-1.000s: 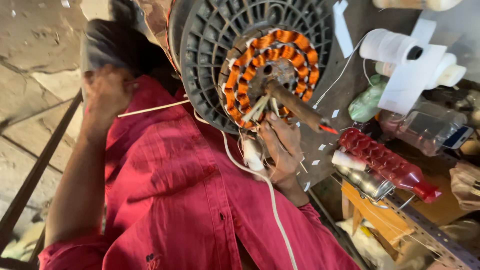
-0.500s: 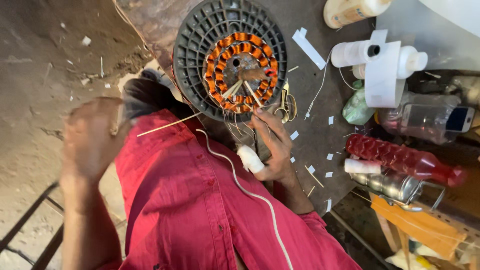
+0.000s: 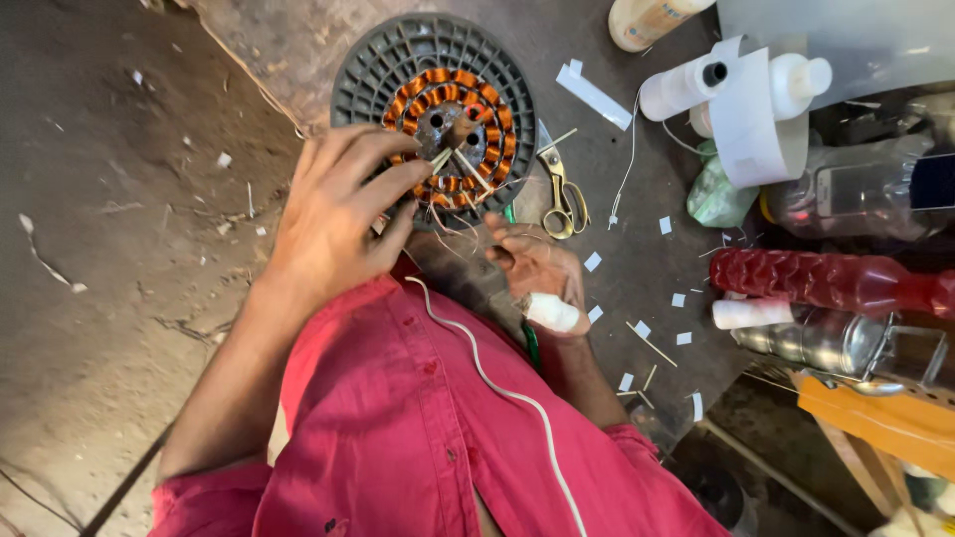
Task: The person winds copper wire around the slots of a motor stator using a wooden stick to guide and pack the turns. They repeatedly pull wire from a spool, wrap it around the stator, and adjust the placement with the stick.
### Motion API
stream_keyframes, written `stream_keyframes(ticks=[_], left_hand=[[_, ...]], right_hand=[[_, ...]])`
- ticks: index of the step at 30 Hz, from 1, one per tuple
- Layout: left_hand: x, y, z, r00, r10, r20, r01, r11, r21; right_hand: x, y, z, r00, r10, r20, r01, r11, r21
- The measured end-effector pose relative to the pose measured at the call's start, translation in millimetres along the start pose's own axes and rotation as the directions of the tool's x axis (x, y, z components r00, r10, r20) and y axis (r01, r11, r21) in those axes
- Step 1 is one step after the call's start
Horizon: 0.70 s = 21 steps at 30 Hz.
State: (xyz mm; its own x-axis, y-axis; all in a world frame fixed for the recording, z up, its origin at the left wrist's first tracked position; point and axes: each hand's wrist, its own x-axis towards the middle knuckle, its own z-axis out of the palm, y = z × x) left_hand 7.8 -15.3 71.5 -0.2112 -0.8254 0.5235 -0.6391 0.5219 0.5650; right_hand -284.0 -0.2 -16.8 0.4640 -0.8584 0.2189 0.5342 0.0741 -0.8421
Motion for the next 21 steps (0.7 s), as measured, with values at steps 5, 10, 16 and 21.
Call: stream_keyframes(ticks=[5,10,16,21], left_hand=[[19.4,-8.2,9.2,0.999,-0.015,0.049,0.02,0.994,-0.11],[26.5,-2.7,33.2,1.0,-0.026,0.012,0.028,0.979,-0.2],[26.3,2.3,41.4,0.994,0.064,0.09,-0.043,0.976,-0.212],[24.4,3.3,37.4,0.984,0.077,0.159,-0.049,0.983,-0.176]], right_hand=[[7.6,-2.7,3.9,1.0,-0.023,0.004,0.023,0.995,0.094],[13.9,-2.4,3.6,0.999,-0.029,-0.036,0.035,0.985,0.169],[15.7,11.0,-5.4,0.995,-0.054,-0.088,0.083,0.927,0.366],[8.3,21.5,-7.4,0.984,0.015,-0.177,0.057,0.917,0.395]])
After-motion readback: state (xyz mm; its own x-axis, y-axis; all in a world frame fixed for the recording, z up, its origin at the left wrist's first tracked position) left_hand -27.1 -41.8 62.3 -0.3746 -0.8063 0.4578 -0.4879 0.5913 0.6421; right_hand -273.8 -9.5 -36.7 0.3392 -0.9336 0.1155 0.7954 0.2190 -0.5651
